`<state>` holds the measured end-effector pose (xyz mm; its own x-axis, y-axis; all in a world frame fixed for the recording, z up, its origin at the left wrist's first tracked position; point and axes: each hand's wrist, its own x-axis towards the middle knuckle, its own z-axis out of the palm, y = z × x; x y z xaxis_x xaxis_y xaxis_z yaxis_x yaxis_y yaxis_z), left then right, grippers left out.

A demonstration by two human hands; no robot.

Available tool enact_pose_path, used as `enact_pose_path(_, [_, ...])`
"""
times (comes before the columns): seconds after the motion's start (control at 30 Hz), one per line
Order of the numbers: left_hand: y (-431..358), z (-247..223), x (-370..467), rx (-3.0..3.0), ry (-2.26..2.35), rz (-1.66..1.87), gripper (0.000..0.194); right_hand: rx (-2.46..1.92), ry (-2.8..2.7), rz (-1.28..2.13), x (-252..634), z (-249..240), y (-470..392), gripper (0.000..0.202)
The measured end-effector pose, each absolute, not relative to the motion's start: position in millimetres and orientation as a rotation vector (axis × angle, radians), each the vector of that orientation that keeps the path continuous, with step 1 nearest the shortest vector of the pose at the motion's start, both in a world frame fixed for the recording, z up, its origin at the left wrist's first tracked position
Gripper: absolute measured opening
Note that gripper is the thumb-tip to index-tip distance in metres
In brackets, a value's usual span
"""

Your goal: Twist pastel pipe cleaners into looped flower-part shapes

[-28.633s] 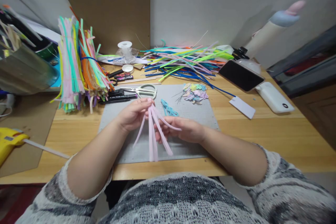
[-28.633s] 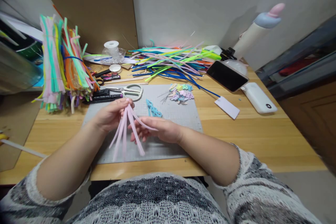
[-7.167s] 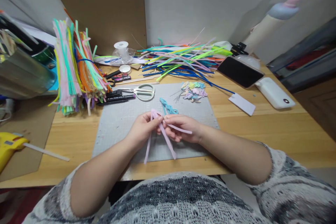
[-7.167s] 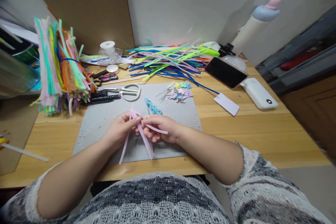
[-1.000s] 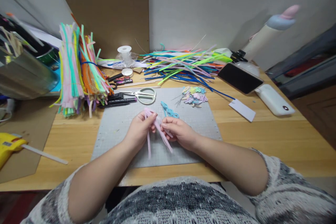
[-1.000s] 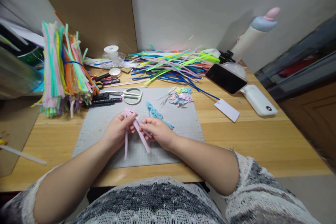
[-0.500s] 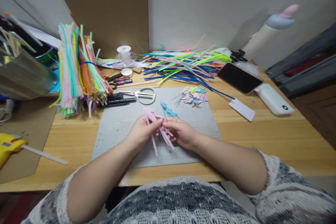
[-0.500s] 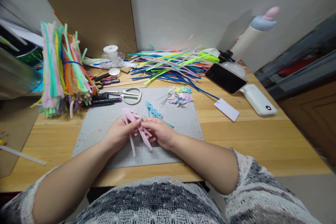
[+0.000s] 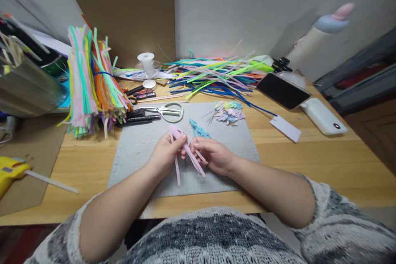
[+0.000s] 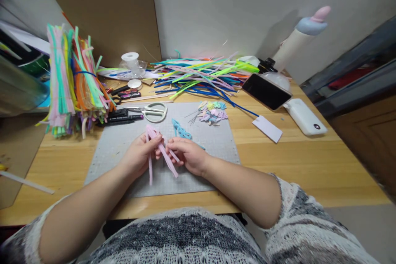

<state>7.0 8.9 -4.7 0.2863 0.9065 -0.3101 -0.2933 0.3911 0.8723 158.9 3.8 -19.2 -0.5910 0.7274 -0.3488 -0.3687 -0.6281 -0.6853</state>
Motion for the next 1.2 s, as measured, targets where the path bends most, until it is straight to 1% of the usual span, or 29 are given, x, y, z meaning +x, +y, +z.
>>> enact_pose_path(0.37, [7.4, -14.1, 5.5, 0.893, 1.012, 0.953, 0.030, -0.800, -0.771, 2.267, 157.6, -21.0, 5.2, 0.013])
enact_pose_path(0.7, [5.4, -12.8, 6.2, 0.953, 1.012, 0.957, 0.032, -0.879, -0.851, 2.317, 160.0, -20.7, 5.2, 0.020])
enact_pose_path(1.2, [4.9, -13.1, 8.0, 0.972, 1.027, 0.933, 0.035, -0.862, -0.893, 2.341, 158.2, -18.5, 7.2, 0.017])
